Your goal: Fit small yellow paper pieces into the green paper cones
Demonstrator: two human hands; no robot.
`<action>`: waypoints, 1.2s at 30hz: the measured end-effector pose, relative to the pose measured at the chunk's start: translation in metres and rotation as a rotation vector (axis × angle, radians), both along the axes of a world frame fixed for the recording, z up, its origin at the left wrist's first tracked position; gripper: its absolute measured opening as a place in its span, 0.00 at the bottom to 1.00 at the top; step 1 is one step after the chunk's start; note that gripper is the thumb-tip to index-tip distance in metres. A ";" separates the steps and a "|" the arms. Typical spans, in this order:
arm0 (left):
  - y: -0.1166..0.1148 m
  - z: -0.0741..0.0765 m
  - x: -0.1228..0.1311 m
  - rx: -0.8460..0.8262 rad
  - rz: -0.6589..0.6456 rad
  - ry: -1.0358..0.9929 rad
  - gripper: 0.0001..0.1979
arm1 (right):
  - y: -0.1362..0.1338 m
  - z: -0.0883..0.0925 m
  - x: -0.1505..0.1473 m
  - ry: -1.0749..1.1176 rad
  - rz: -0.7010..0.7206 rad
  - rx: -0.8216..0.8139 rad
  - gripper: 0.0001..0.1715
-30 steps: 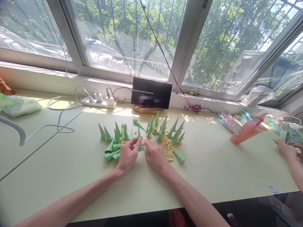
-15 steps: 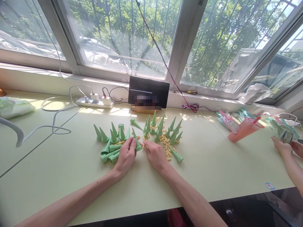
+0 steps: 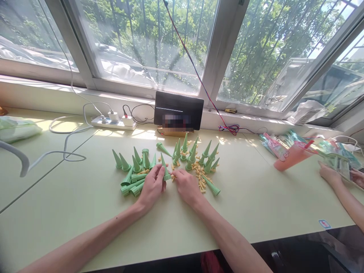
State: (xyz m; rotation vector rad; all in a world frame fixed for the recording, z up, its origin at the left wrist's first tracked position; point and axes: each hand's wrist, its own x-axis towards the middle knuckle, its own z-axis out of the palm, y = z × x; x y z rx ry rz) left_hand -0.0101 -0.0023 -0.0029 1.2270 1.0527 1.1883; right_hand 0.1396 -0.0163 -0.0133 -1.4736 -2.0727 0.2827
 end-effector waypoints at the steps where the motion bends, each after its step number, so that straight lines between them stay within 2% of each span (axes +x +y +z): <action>1: 0.000 0.000 0.000 0.002 0.000 0.001 0.20 | 0.000 0.000 0.000 -0.003 0.001 0.000 0.17; 20: 0.000 -0.004 0.000 0.009 -0.035 -0.011 0.16 | 0.003 -0.010 0.005 -0.075 0.030 -0.031 0.20; 36: -0.001 -0.003 0.000 -0.004 -0.032 0.004 0.17 | -0.001 -0.003 0.006 -0.073 0.067 -0.063 0.15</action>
